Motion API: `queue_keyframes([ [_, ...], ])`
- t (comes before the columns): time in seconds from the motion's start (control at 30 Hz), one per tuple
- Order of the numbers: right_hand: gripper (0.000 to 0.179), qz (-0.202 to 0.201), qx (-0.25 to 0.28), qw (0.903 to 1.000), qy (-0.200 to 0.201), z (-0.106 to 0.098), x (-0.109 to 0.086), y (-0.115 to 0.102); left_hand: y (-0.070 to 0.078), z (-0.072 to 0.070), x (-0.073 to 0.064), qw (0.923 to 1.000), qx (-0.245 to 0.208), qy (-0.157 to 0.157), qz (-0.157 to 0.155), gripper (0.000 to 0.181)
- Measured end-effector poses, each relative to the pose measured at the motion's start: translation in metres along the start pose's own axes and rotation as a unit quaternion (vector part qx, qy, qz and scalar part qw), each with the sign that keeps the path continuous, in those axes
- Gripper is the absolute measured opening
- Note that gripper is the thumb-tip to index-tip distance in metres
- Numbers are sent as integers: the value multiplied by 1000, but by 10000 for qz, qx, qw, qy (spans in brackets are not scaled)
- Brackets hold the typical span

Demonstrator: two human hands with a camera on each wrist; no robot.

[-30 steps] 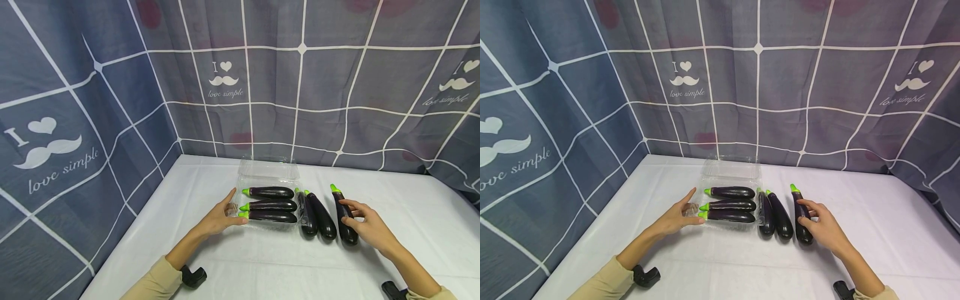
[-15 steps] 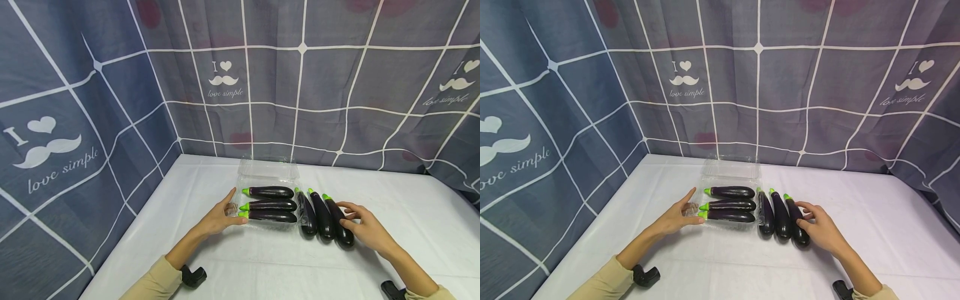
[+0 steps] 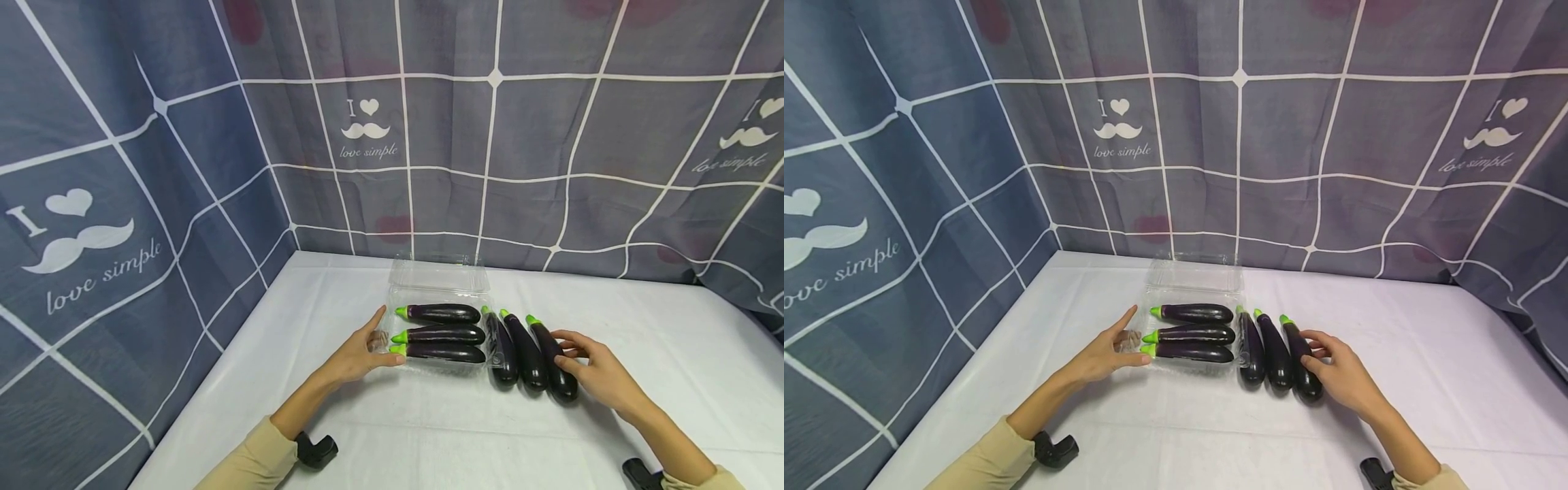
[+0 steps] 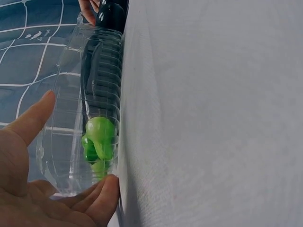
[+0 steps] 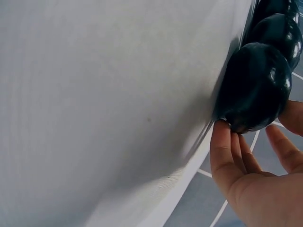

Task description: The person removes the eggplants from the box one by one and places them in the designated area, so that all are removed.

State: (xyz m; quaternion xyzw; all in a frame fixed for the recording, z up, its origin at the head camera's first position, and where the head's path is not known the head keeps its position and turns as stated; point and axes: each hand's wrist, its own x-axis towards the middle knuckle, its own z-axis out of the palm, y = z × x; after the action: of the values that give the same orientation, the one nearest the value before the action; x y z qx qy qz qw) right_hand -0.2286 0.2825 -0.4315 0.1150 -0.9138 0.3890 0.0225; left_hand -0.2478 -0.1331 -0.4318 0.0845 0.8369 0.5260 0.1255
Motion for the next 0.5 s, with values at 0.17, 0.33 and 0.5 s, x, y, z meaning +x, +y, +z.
queue_keyframes([
  [0.17, 43, 54, -36, 10000, -19, 1, -2, 1, 0, 0, -2, 10000, -69, -36, -28, 108],
  [0.33, 43, 49, -25, 10000, -5, 1, -1, 2, 0, 0, -1, 9999, -120, -11, -20, 107],
  [0.5, 43, 14, -15, 10000, 11, 1, 0, 1, 0, -1, -1, 9999, -120, -8, 1, 107],
])
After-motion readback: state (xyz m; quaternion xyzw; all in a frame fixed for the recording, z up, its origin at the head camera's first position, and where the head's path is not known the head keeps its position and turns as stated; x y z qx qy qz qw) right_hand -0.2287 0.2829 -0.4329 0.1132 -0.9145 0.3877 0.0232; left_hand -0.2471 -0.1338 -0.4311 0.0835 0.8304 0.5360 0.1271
